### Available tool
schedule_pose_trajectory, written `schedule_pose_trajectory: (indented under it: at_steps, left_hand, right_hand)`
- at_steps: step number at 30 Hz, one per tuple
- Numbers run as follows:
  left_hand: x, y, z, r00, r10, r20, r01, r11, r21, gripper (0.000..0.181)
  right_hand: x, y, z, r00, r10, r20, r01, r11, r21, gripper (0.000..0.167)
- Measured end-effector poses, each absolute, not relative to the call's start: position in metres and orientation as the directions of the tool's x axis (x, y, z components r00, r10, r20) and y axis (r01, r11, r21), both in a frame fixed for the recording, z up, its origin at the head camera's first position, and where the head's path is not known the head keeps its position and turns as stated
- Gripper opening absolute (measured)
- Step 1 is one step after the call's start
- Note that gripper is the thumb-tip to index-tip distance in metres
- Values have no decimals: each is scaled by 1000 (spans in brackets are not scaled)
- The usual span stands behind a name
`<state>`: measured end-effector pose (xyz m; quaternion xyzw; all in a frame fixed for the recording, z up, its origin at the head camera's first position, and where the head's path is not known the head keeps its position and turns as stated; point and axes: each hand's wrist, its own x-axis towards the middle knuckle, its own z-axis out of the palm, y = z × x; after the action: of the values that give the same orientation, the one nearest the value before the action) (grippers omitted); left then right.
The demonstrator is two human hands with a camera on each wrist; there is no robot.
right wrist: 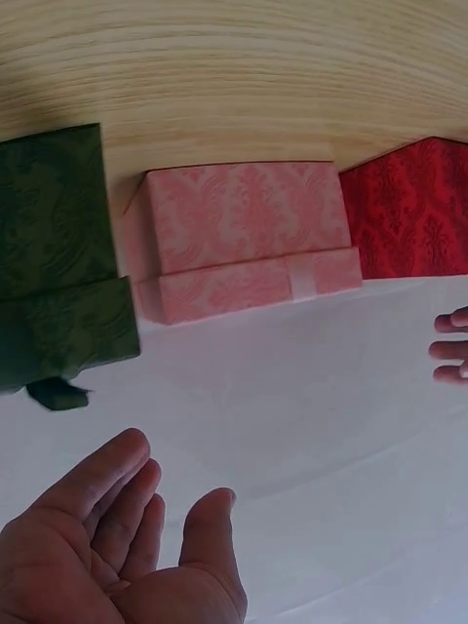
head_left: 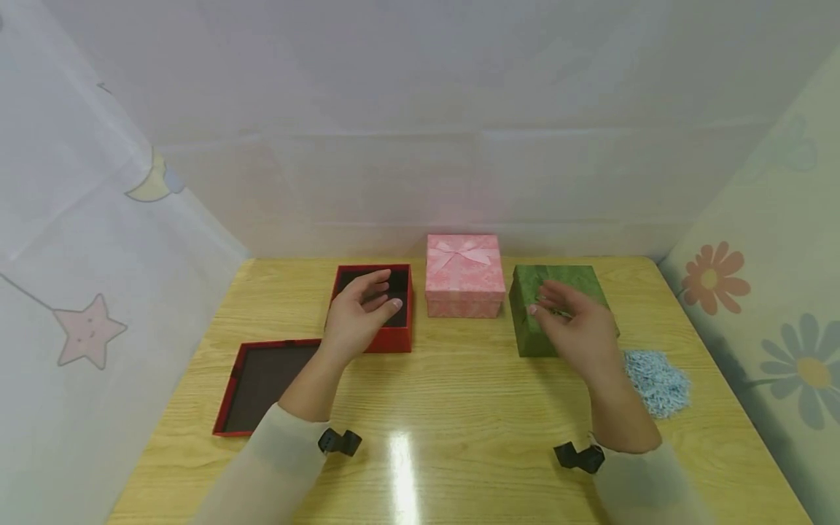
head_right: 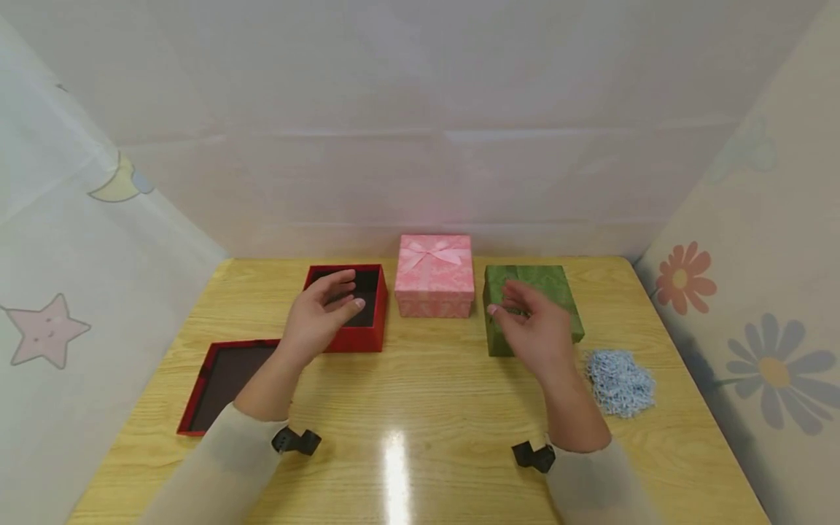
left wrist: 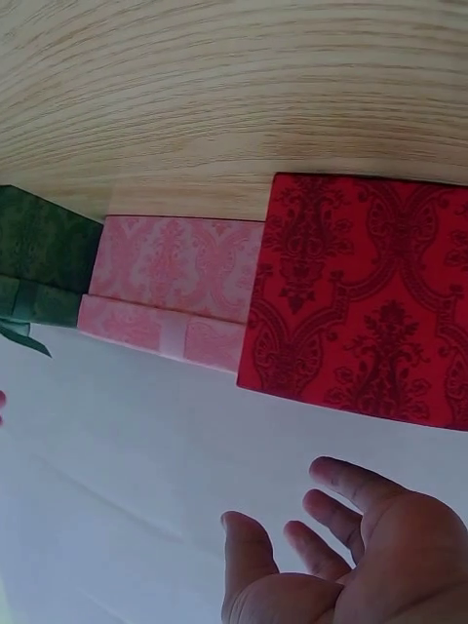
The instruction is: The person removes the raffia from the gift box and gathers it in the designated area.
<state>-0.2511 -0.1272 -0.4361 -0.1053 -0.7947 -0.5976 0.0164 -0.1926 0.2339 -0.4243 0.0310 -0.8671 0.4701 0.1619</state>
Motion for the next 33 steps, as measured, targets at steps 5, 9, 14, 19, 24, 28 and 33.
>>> schedule_pose_trajectory:
  at_steps: [5,9,14,19,24,28,33]
  left_hand:
    - [-256,-117,-439,-977,146,153,189,280,941,56]
    - [-260,-106,-443,-977,147,157,191,258,947,56]
    - [-268,-90,-448,-970,144,198,227,224,948,53]
    - [-274,-76,-451,-973,133,190,218,249,944,53]
    - [-278,-64,-447,-980,131,149,188,361,913,59]
    - [-282,-58,-446,-984,141,108,158,424,892,67]
    - [-285,-52,-446,-980,168,102,172,485,857,66]
  right_hand:
    - [-206,220,-428,-962,77,261,-186,513,-838,55]
    - [-215,211,-431,-971,57,232,-177,482,-858,54]
    - [-224,199,-432,-979,37,200,-160,466,-871,56]
    - [-232,192,-437,-985,28,168,-135,474,-870,59]
    - [-239,186,-440,-987,17,160,-129,517,-846,63]
    - [-246,181,-442,-988,17,154,-116,580,-806,69]
    - [-251,177,-441,-996,16,90,-59,637,-768,79]
